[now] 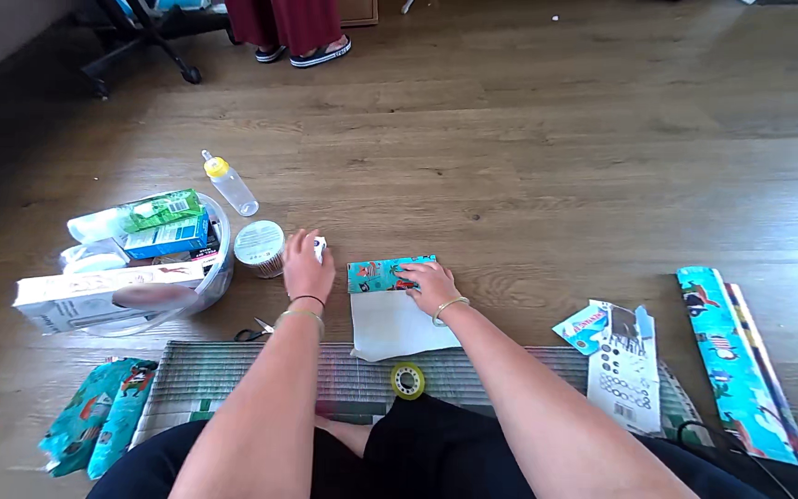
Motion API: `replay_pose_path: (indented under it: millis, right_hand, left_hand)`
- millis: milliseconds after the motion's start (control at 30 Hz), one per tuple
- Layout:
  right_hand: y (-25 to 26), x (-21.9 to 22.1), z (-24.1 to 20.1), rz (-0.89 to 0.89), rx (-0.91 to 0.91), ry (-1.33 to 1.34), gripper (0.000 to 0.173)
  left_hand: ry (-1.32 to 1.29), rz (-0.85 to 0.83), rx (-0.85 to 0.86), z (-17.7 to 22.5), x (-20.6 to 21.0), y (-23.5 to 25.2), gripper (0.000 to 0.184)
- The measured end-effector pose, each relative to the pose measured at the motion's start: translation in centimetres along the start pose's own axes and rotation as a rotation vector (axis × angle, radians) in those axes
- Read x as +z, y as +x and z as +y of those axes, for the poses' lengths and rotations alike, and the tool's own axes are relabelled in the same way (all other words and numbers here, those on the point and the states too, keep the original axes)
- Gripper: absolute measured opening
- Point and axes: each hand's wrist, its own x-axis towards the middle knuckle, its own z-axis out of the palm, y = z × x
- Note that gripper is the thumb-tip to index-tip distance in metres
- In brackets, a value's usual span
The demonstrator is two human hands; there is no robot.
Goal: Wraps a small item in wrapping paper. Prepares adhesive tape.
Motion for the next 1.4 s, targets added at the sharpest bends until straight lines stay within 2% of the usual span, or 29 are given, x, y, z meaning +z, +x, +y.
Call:
replay_pose_path:
  millis: [33, 100, 200, 267, 400, 433, 533, 667, 800, 900, 967, 1033, 1133, 1233, 1400]
  right_hand:
    - [0.1, 0.0, 0.1, -0.005, -0.005, 0.004, 0.042]
    - [0.2, -0.1, 0.3, -0.02, -0.008, 0.001, 0.042]
    - [0.3, -0.7, 0.5, -0.06, -0.005, -0.002, 0.042]
    - [0.3, -1.0, 0.7, -0.079, -0.002, 0.022, 0.037]
    - [0.9, -2.2, 0.8, -0.129, 0.035, 0.081, 0.037]
    - [1.0, -2.3, 0.8, -0.14, 0.042, 0.094, 0.038]
    - [1.1, -2.3, 0.6, -0.134, 0.051, 0.124, 0.038]
    - [1.0, -2.4, 0.7, -0.139, 0.051, 0.137, 0.04]
    - [1.1, -2.9, 0.8, -0.164, 0.073, 0.192, 0.043]
    - [1.4, -2.8, 1.7, -0.151, 0.048, 0.281, 0.041]
    - [1.7, -3.0, 2.2, -0.141, 0.027, 0.343, 0.039]
    - [1.3, -3.5, 2.3, -0.122, 0.034, 0.435, 0.039]
    - [1.2, -3.6, 3.0, -0.123, 0.024, 0.66, 0.045]
    - [1.4, -3.5, 3.4, -0.135, 0.059, 0.747, 0.047]
    - [1.7, -3.3, 3.6, -0.151, 0.092, 0.743, 0.053]
  left_hand:
    - [0.051, 0.023, -0.064, -0.4, -1.0, 0.3, 0.049]
    - [0.18, -0.007, -0.169, -0.9, -1.8, 0.5, 0.064]
    - [0.299, -0.038, -0.224, -0.2, -1.7, 0.7, 0.077]
    - [0.333, -0.056, -0.237, 0.0, -1.6, 0.6, 0.072]
    - [0.355, -0.045, -0.238, -0.3, -1.6, 0.1, 0.047]
    - [0.376, -0.056, -0.246, -0.5, -1.5, -0.1, 0.047]
    - [0.424, -0.116, -0.292, -1.3, -1.1, -0.1, 0.065]
    - [0.413, -0.124, -0.323, -2.3, -0.5, 0.1, 0.065]
    - [0.288, 0.031, -0.154, -1.7, -1.0, -0.2, 0.047]
    - [0.177, 0.071, 0.144, 1.3, -1.2, -0.6, 0.044]
    - [0.144, -0.026, 0.339, 3.3, -0.9, -1.2, 0.044]
    - [0.168, -0.188, 0.437, 5.0, -0.1, -2.6, 0.044]
    - [0.216, -0.382, 0.421, 5.8, 1.2, -4.0, 0.047]
    - [0.311, -0.536, 0.396, 5.6, 1.8, -4.0, 0.047]
    - [0.368, -0.572, 0.355, 5.3, 3.8, -4.3, 0.048]
